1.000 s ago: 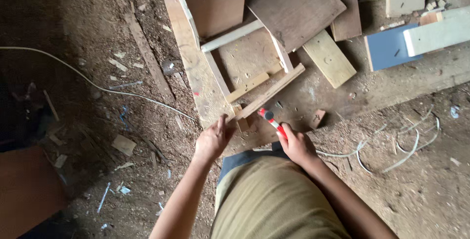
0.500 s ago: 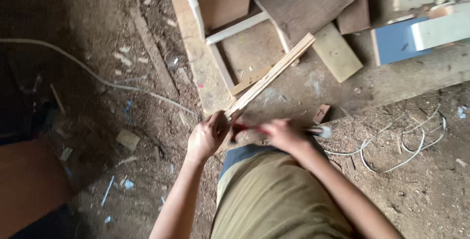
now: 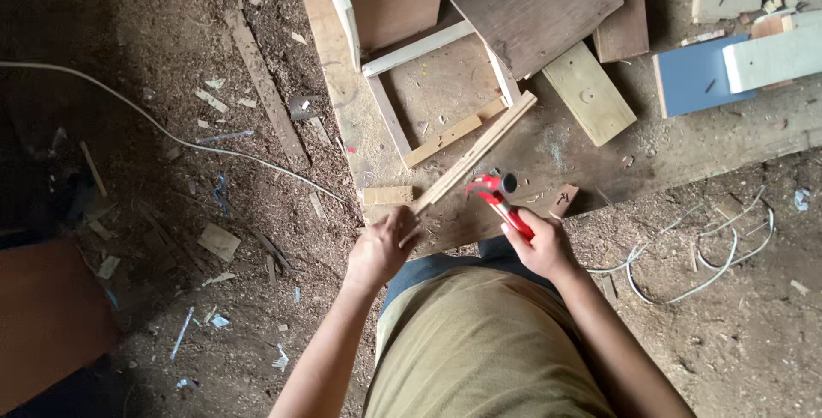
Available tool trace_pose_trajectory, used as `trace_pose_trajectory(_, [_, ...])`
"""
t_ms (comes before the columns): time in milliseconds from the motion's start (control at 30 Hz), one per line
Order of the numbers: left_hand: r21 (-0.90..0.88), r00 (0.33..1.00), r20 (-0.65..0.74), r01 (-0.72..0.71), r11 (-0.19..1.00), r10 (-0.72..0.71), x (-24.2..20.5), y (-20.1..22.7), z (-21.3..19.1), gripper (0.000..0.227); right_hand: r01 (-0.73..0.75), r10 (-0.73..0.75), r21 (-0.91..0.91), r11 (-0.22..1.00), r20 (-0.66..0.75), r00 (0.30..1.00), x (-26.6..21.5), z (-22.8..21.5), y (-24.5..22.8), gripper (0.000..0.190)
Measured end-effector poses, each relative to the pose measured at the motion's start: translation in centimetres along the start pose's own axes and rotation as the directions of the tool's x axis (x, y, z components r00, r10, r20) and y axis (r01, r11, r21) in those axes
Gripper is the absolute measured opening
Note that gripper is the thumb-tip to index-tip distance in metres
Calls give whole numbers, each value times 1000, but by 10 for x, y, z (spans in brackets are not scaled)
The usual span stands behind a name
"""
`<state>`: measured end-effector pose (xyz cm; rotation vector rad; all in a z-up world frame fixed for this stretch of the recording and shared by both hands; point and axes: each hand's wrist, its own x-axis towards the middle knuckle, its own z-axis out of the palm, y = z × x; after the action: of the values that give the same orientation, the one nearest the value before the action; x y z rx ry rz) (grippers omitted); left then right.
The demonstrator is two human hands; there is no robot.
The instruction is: The person handles several small wooden pieces, aligns them, and uses a hammer to tap them into place. They then pick up additional pieces and fit them together to form a small wooden structure.
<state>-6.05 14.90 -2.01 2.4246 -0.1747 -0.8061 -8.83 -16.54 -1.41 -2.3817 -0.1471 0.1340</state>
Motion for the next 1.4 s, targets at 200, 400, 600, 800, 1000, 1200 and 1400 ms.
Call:
trace_pose_trajectory(200, [-72,991,-41,-127,989,124,11,-1,15,47,36,-35,28,999,-46,998,5,0,-22,16])
trace_pose_trajectory(400, [241,894,-298,-268,933,334,14,-2,20,54,-52,51,-14,999,-51,997,9,-1,-26,20])
trace_pose_trajectory(600, [138,788,-521,-302,943,329,4,-3,29,37,-48,52,35,998,-118,992,9,-1,-14,44])
trace_pose_trajectory(800, [134,811,-500,-273,953,303,13,10,35,50,-120,124,47,992,-83,989,6,4,3,54])
trace_pose_trajectory(1000, [122,798,-438,-404,906,415,53,39,36,62,-114,133,101,988,-211,968,-1,26,7,51])
trace_pose_trajectory(1200, [292,808,-317,-415,862,497,62,32,44,59,-86,62,-61,994,-327,943,-7,47,7,51])
trace_pose_trajectory(1400, [238,829,-273,-434,869,488,59,32,42,58,-126,67,-165,978,-323,944,-11,59,2,53])
